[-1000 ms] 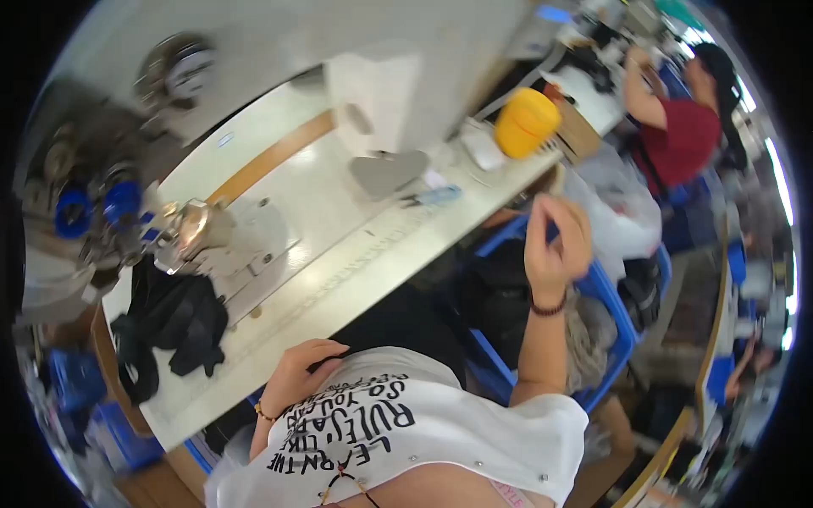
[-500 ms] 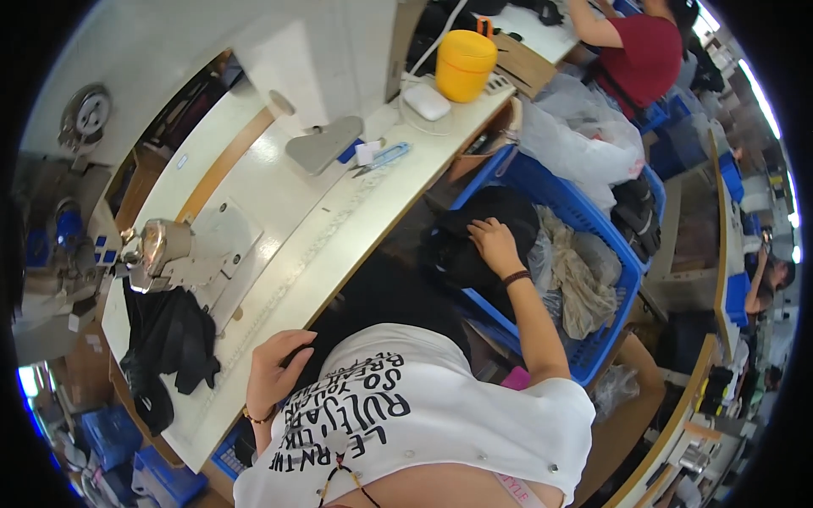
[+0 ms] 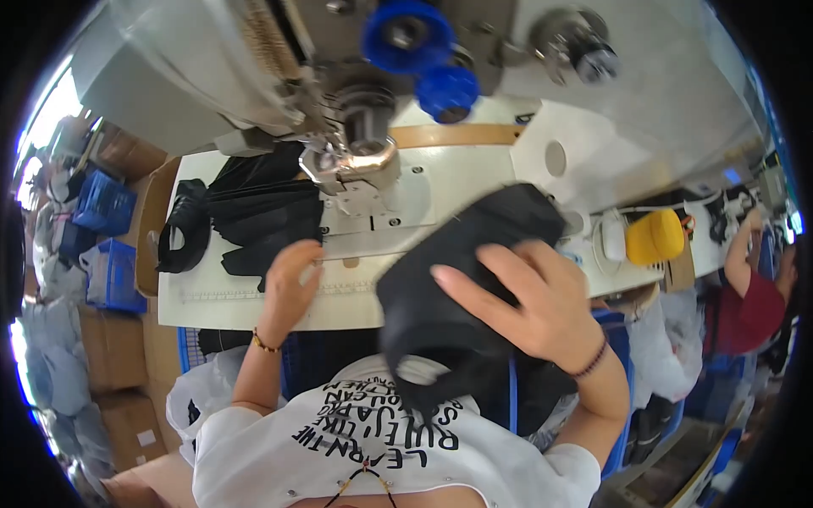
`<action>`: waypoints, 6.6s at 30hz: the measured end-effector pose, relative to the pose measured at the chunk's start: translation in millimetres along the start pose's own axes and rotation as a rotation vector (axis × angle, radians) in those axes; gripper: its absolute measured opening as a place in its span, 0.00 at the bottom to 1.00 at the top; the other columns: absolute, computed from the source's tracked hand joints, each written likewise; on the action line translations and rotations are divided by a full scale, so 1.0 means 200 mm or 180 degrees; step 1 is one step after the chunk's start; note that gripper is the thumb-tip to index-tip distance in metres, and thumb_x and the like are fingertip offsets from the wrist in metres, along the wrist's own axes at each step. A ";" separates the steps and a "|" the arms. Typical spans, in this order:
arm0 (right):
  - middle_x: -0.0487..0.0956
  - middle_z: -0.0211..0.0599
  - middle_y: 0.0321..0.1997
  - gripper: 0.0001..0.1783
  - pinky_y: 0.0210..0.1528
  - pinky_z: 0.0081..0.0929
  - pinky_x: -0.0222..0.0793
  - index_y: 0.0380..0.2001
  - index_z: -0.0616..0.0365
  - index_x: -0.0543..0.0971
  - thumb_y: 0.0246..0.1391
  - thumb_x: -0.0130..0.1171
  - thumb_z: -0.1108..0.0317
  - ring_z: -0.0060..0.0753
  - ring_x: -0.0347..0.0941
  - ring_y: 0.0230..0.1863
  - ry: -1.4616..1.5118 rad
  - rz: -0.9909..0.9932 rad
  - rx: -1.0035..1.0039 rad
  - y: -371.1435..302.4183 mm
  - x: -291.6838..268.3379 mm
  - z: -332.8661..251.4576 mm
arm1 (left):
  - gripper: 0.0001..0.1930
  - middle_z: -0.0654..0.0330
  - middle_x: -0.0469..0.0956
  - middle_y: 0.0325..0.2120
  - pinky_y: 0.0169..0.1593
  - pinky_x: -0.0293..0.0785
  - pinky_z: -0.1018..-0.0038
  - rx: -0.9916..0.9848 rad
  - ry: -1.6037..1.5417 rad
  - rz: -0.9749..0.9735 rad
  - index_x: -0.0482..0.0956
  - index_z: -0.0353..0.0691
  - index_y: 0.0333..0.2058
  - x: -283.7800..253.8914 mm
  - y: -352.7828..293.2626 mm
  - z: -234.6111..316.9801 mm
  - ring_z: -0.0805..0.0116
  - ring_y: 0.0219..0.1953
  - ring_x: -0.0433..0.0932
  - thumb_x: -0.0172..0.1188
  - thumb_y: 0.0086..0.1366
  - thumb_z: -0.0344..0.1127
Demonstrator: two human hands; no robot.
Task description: Stitching black fabric components for shoes using an industrial sewing machine.
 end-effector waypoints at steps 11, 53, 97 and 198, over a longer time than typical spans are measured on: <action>0.73 0.41 0.53 0.29 0.50 0.31 0.68 0.47 0.45 0.78 0.37 0.56 0.77 0.42 0.74 0.46 0.0619 0.0340 0.0444 0.26 0.60 0.16 | 0.14 0.49 0.75 0.44 0.46 0.73 0.67 -0.0452 0.0283 0.0129 0.75 0.35 0.32 -0.16 0.15 -0.33 0.52 0.43 0.76 0.67 0.45 0.29; 0.67 0.43 0.58 0.22 0.62 0.27 0.52 0.58 0.58 0.66 0.60 0.41 0.69 0.36 0.62 0.58 0.1911 -0.1219 0.1566 0.11 0.99 0.19 | 0.21 0.61 0.74 0.44 0.34 0.71 0.72 0.1780 0.0813 -0.0151 0.77 0.37 0.41 -0.19 0.50 0.42 0.70 0.28 0.75 0.61 0.43 0.27; 0.79 0.34 0.39 0.19 0.40 0.31 0.68 0.40 0.49 0.81 0.40 0.58 0.77 0.40 0.74 0.42 0.0692 0.0420 0.1025 0.27 0.57 0.11 | 0.18 0.61 0.74 0.33 0.24 0.68 0.77 0.1852 0.1061 -0.0003 0.77 0.35 0.37 -0.19 0.49 0.42 0.71 0.28 0.77 0.57 0.43 0.22; 0.77 0.36 0.41 0.18 0.34 0.13 0.67 0.47 0.66 0.69 0.51 0.54 0.82 0.16 0.72 0.37 0.4865 0.1012 0.2998 0.03 0.85 0.17 | 0.17 0.57 0.77 0.34 0.35 0.72 0.69 0.0806 -0.0128 0.0689 0.79 0.36 0.35 -0.23 0.41 0.46 0.59 0.39 0.77 0.61 0.40 0.21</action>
Point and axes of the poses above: each hand's wrist, its own y-axis towards the middle knuckle, its own x-axis out of the palm, z = x × y, the point moved 10 cm from there along y, towards the middle knuckle
